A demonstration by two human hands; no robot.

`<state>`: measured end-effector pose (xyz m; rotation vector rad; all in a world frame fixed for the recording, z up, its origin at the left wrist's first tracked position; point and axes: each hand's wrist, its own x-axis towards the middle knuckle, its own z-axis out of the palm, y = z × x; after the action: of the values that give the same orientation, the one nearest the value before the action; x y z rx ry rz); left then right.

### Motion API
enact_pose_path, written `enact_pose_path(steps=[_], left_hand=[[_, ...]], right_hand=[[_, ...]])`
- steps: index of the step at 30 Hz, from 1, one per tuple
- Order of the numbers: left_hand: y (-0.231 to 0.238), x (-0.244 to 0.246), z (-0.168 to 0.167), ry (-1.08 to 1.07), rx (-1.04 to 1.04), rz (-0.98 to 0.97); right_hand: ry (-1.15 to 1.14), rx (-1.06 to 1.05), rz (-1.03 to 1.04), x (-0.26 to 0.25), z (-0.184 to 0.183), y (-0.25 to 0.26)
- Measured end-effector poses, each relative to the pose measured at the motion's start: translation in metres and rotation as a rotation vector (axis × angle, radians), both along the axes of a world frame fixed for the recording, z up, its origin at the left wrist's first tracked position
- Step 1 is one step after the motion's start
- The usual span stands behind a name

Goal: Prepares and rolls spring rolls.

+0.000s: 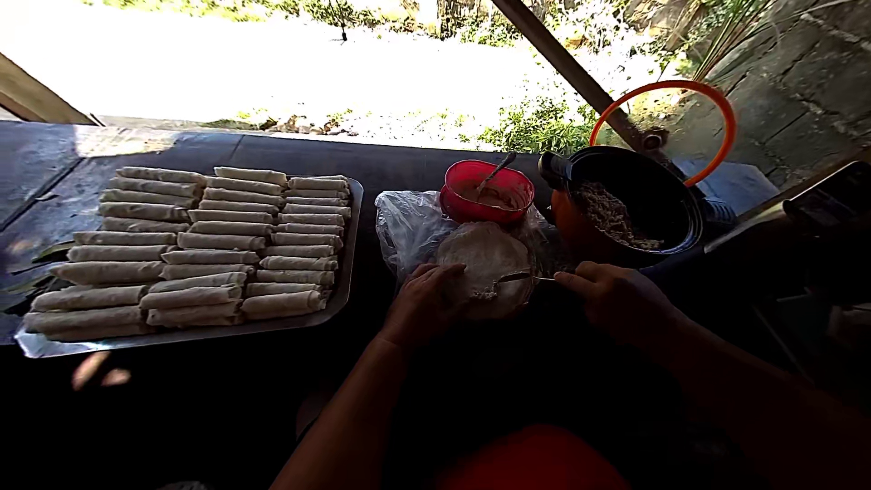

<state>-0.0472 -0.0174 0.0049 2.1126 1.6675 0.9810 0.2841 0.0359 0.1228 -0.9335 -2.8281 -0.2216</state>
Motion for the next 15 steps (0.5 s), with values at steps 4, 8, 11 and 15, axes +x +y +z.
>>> enact_pose_path(steps=[4, 8, 11, 15], left_hand=[[0.000, -0.002, -0.001, -0.011, 0.003, -0.005], [0.000, -0.002, 0.000, -0.023, -0.002, -0.010], [-0.001, -0.003, 0.000, -0.023, 0.002, -0.011], [-0.001, -0.003, 0.000, -0.017, -0.002, -0.007]], right_hand=[[0.051, -0.072, 0.058, -0.017, 0.000, -0.016], [-0.044, -0.057, 0.036, -0.027, -0.007, -0.023], [-0.103, -0.072, -0.057, -0.020, 0.003, -0.019], [-0.129, -0.064, -0.119, -0.012, 0.017, -0.015]])
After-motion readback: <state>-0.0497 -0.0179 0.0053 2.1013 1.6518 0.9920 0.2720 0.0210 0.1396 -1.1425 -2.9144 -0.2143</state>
